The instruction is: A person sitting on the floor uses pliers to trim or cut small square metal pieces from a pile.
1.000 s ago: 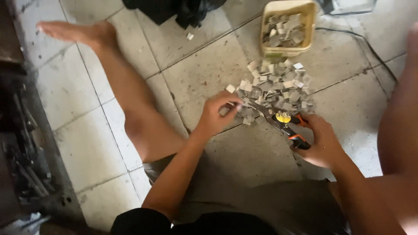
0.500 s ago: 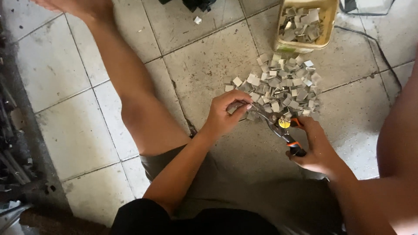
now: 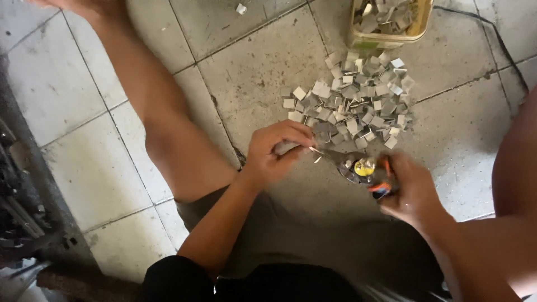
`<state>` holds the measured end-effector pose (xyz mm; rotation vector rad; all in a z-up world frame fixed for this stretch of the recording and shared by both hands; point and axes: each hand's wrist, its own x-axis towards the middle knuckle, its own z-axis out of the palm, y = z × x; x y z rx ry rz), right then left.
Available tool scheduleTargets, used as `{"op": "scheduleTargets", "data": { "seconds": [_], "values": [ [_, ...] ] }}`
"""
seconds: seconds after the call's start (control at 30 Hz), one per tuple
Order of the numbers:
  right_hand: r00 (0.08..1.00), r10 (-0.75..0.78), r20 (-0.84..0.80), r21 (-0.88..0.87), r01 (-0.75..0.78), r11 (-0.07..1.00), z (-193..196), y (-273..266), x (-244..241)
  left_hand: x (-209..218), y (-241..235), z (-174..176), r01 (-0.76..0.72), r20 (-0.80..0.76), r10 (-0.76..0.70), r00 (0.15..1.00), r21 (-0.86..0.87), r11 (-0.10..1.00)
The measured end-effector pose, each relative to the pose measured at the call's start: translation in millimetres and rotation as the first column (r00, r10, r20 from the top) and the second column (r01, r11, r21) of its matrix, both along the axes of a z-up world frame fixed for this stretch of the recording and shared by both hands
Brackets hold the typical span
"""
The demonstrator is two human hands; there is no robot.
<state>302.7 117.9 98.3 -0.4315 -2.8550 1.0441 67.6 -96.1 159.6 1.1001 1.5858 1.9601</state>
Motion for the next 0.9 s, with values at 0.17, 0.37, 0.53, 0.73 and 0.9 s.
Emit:
{"op": "scheduleTargets", "data": {
  "seconds": [0.17, 0.37, 0.53, 0.73, 0.9],
  "values": [
    [0.981, -0.177, -0.077, -0.120, 0.167, 0.979, 5.4, -4.5, 1.1, -10.0, 30.4, -14.4, -0.002, -0.007, 0.002, 1.000, -0.007, 1.000],
    [0.932, -0.336, -0.137, -0.250, 0.295, 0.922, 11.5, 24.4, -11.4, -45.8, 122.5, -34.8, -0.252, -0.213, 0.239, 0.947, -0.033, 0.967],
    [0.942, -0.301, -0.150, -0.261, 0.256, 0.931, 24.6, 39.3, -7.1, -75.3, 171.1, -59.8, -0.447, -0.441, 0.360, 0.822, -0.109, 0.888],
    [0.961, -0.274, 0.019, -0.355, 0.263, 0.897, 37.0, 23.1, -5.5, -88.7, 96.9, -82.4, -0.548, -0.520, 0.390, 0.760, -0.189, 0.815],
    [0.943, -0.318, 0.103, -0.602, 0.313, 0.734, 35.1, 19.0, -2.4, -79.0, 22.8, -121.2, -0.438, -0.476, 0.141, 0.868, -0.603, 0.667]
  ]
}}
